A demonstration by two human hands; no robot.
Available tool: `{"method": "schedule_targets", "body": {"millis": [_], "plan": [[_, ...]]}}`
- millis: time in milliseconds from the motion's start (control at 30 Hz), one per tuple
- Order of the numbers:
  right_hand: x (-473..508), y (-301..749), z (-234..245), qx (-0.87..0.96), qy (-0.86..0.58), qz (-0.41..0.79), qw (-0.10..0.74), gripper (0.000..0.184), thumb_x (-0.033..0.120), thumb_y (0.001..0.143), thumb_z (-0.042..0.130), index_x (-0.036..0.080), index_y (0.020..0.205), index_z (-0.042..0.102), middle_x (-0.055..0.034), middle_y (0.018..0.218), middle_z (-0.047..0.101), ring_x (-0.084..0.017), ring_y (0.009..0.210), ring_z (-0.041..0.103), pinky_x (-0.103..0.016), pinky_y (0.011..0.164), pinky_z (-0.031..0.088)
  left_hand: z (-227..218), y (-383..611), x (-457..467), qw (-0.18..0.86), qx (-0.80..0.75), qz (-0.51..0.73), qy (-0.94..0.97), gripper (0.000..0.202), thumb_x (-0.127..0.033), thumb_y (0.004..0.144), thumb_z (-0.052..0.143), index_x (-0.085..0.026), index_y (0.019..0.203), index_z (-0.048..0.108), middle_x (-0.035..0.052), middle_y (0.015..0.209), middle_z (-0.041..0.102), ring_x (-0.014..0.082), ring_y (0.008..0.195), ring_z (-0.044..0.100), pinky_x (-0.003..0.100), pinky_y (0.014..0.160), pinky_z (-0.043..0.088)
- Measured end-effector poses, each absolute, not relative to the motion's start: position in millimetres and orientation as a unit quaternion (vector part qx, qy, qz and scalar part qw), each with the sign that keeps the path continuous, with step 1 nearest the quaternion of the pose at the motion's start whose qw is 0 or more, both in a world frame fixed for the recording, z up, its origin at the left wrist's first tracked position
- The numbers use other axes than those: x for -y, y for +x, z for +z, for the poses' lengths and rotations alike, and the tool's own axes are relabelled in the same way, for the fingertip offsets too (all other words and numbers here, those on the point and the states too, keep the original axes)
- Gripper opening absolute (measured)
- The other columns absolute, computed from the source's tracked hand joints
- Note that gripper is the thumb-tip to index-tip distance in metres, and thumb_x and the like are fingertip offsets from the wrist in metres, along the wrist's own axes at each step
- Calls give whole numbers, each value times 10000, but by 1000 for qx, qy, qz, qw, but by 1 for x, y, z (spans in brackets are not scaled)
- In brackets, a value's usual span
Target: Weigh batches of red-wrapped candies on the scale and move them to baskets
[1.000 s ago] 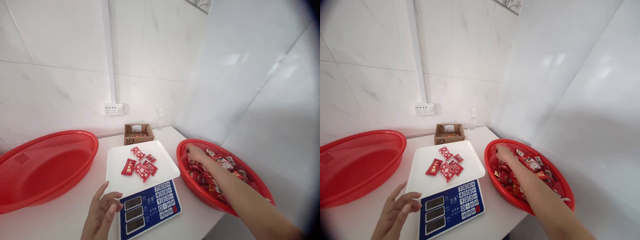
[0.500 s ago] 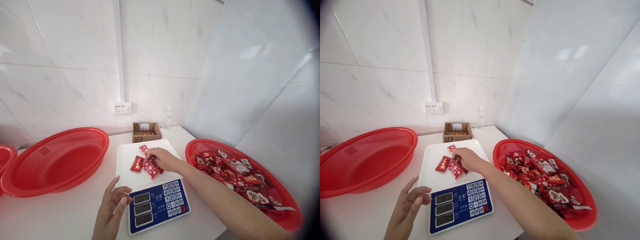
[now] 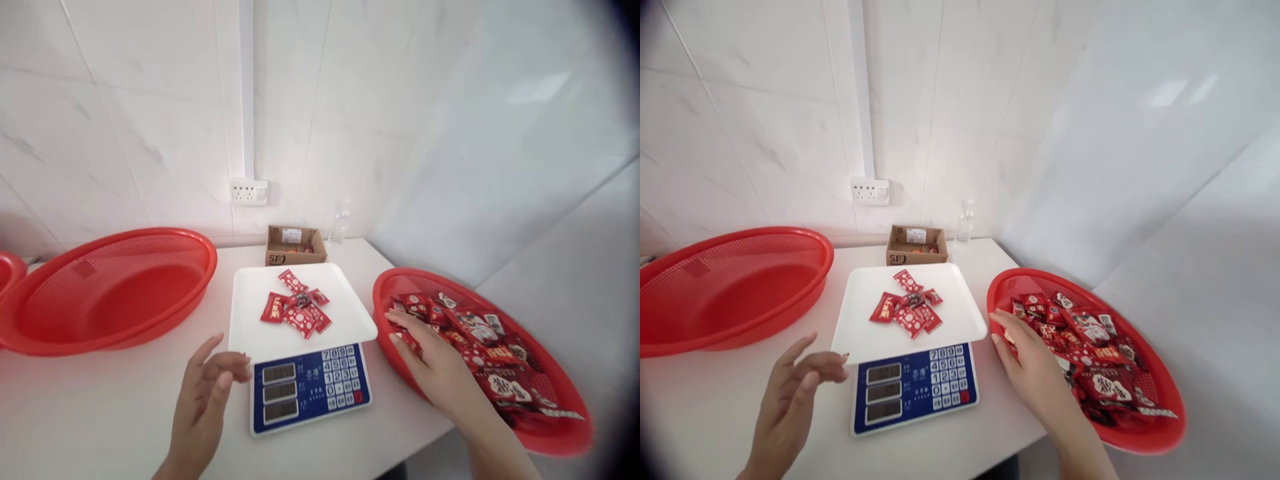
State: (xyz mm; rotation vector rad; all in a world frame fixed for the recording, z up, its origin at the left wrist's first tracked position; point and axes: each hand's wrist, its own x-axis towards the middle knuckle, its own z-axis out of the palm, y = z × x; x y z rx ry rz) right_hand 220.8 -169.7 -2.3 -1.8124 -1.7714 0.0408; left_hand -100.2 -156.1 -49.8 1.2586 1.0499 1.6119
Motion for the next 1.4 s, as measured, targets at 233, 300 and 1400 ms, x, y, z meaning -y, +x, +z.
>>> {"method": "schedule_targets", "body": {"millis": [233, 300, 1400], "plan": [[185, 229, -46, 639, -724, -15, 259, 401, 412, 886, 385, 207, 1161, 593, -100, 1249, 611, -261, 1164, 558, -428, 954, 466, -43, -111, 146, 417, -358, 689, 472, 295, -339, 892, 521, -237, 1167, 492, 6, 807, 703, 139, 644, 643, 281, 618, 533], [184, 227, -47, 635, -730, -29, 251, 399, 405, 888, 390, 213, 1170, 595, -94, 1240, 618, -265, 1135, 578, -425, 919, 485, -35, -112, 148, 430, -355, 693, 456, 271, -323, 893, 515, -253, 1155, 516, 3, 803, 704, 135, 645, 640, 269, 610, 534], [183, 227, -43, 613, -759, -30, 217, 435, 489, 896, 327, 246, 1132, 599, -42, 1264, 607, -268, 1103, 599, -405, 729, 554, -10, -210, 88, -82, -723, 112, 677, 493, -428, 929, 323, -117, 1263, 510, 174, 1219, 604, 405, 1254, 432, 654, 995, 290]]}}
